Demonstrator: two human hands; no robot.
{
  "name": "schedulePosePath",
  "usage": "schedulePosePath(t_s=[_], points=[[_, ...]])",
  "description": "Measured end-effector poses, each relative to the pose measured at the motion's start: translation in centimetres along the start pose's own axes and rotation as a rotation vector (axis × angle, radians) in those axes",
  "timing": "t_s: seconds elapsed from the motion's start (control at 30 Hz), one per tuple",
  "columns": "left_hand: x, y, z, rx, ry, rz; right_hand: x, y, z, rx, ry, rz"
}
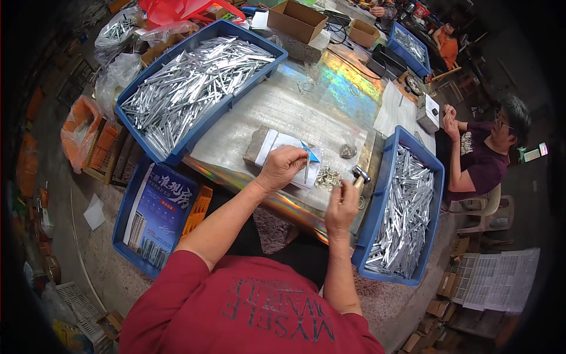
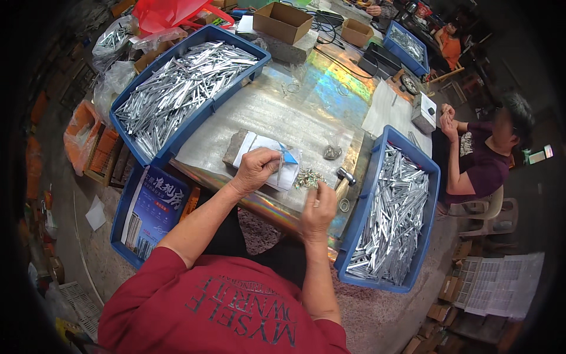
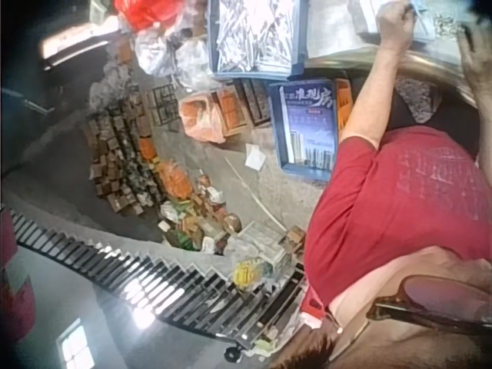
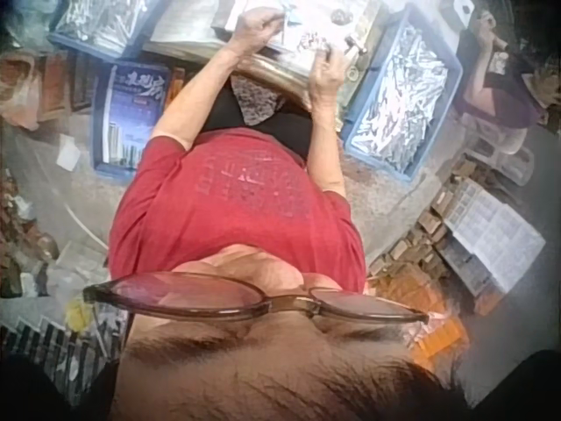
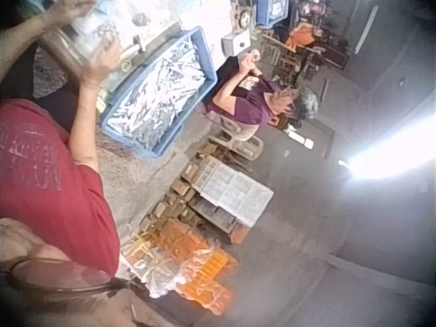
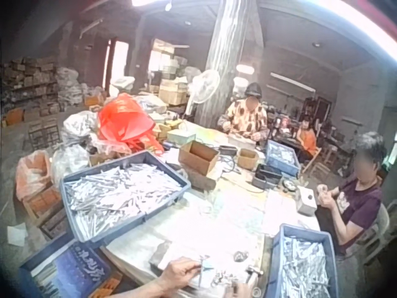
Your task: The person takes metal strips from a bin, attaches small components onto them by hand, and hammers them on a block using a hammer.
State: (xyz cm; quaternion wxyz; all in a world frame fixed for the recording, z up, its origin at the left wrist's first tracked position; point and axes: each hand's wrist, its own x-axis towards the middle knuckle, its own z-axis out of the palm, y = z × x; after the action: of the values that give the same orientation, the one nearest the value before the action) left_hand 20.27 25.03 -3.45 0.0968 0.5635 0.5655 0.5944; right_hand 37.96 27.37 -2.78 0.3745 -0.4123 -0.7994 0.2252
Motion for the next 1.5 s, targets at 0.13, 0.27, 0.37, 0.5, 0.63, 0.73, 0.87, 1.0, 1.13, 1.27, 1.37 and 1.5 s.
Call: schedulePosePath(t_s=[0.13,0.27,0.37,0.5,0.63,0.73,0.87,1.0,1.13,1.27,1.37,1.5], points=[[0.1,0.1,0.0,-0.006,-0.029,0.003,-0.9,2.9,-2.0,-0.556,-0.056,0.226],[0.2,0.2,-0.1,-0.002,-0.029,0.032,-1.3,3.6,-2.0,-0.476,0.02,0.281],[0.1,0.1,-0.2,-0.007,-0.023,0.062,-0.5,4.0,-2.6,-0.197,0.037,0.603],[0.3,0.3,-0.1,-0.005,-0.046,0.046,-1.1,4.1,-2.9,0.538,-0.054,0.664],[0.1,0.1,-0.1,-0.002,-0.009,0.095,-0.9,-2.5,-3.8,0.78,-0.052,0.575],[0.2,0.1,-0.1,0.005,-0.011,0.104,-0.9,-3.7,-4.3,0.653,-0.27,0.477],[0.1,-0.3,0.0,0.02,-0.021,0.099,0.9,-6.3,-5.8,0.27,-0.33,0.237],[0.0,-0.3,-0.2,0.007,-0.012,0.104,2.2,-9.6,-8.1,0.121,-0.116,0.0],[0.0,-0.3,0.2,0.011,-0.007,0.109,1.7,-9.2,-7.1,0.166,-0.139,-0.031],[-0.1,-0.6,0.2,0.019,-0.005,0.147,2.5,-7.2,-6.0,-0.041,-0.267,-0.092],[0.0,-0.1,-0.2,-0.013,-0.009,0.125,3.4,-10.5,-8.9,-0.052,-0.124,-0.203],[-0.1,-0.3,-0.2,0.011,-0.014,0.111,2.1,-12.3,-9.5,0.209,0.05,0.0]])
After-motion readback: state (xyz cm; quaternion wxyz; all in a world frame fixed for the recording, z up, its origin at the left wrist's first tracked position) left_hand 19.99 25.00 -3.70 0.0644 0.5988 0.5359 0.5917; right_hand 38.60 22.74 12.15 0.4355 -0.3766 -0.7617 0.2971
